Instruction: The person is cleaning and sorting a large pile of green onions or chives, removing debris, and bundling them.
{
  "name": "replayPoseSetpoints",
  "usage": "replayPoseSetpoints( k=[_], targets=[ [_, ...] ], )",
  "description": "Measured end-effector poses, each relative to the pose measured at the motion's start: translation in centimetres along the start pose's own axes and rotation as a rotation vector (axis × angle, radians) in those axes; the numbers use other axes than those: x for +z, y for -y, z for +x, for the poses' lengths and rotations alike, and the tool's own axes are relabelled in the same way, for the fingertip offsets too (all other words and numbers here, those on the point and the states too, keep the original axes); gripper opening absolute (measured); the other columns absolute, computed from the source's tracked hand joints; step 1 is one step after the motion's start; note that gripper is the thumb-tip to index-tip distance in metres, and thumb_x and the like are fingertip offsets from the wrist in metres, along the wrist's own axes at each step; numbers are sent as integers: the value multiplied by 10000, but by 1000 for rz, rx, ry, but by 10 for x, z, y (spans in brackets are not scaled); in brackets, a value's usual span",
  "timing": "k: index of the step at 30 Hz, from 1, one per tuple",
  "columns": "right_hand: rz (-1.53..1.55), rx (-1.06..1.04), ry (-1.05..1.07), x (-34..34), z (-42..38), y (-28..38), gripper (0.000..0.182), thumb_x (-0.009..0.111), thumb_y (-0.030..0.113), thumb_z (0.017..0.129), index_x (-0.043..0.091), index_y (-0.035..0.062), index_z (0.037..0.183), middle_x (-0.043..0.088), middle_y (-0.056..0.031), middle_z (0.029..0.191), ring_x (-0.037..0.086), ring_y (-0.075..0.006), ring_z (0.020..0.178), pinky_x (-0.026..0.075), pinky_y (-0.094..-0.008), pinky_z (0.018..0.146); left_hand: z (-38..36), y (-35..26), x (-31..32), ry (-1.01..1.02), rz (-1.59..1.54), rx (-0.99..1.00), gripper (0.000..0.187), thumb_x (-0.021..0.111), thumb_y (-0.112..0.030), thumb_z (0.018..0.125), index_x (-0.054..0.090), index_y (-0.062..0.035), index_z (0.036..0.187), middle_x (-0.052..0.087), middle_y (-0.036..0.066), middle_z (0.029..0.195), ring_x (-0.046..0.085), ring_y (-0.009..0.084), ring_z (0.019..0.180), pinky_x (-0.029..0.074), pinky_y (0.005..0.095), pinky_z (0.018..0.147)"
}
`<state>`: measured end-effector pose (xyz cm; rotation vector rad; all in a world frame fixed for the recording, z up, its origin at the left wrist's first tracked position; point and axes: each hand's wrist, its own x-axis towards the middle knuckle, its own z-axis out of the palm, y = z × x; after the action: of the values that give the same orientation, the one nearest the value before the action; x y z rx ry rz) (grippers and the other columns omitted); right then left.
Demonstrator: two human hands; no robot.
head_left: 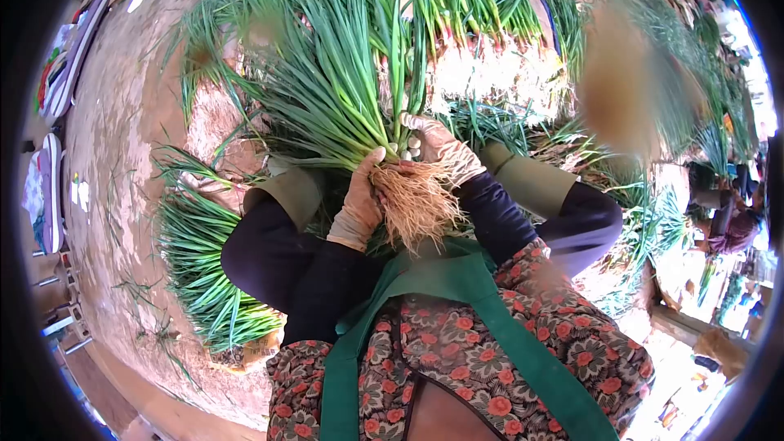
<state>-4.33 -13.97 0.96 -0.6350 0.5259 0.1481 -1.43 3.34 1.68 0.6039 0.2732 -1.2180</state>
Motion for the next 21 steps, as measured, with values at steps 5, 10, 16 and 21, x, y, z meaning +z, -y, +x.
replayPoseSetpoints(
  k=[5, 10, 16, 21],
  targets=[
    [237, -60, -26, 15, -21, -16, 259, 606, 317, 873, 610, 73, 961, 551, -15, 612, 529, -127, 538, 425, -254, 490, -7, 5, 11, -118, -83, 126, 407, 606, -351, 813, 601, 52, 871, 637, 168, 824, 628, 266, 776, 545, 417, 707],
    [-282, -237, 67, -39, -7, -42, 337, 574, 288, 897, 551, 47, 1132, 607, -16, 928, 543, -100, 840, 448, -242, 773, -9, 2, 12, 3, -259, 102, 355, 603, -348, 820, 601, 7, 802, 619, 126, 786, 612, 245, 730, 536, 400, 683],
    [40, -140, 168, 10, 9, -25, 313, 494, 257, 937, 548, 14, 1126, 625, -78, 1001, 595, -164, 894, 461, -277, 827, -2, 5, -12, 74, -328, 29, 319, 609, -354, 814, 520, -54, 878, 485, -1, 680, 519, 171, 657, 477, 342, 647],
    [138, -210, -33, 13, 24, -31, 195, 430, 198, 939, 551, 53, 987, 594, -60, 876, 569, -178, 733, 483, -316, 635, -14, -1, 16, 191, -348, 110, 342, 594, -334, 826, 499, -37, 966, 504, 26, 741, 527, 173, 717, 481, 363, 687]
  ],
)
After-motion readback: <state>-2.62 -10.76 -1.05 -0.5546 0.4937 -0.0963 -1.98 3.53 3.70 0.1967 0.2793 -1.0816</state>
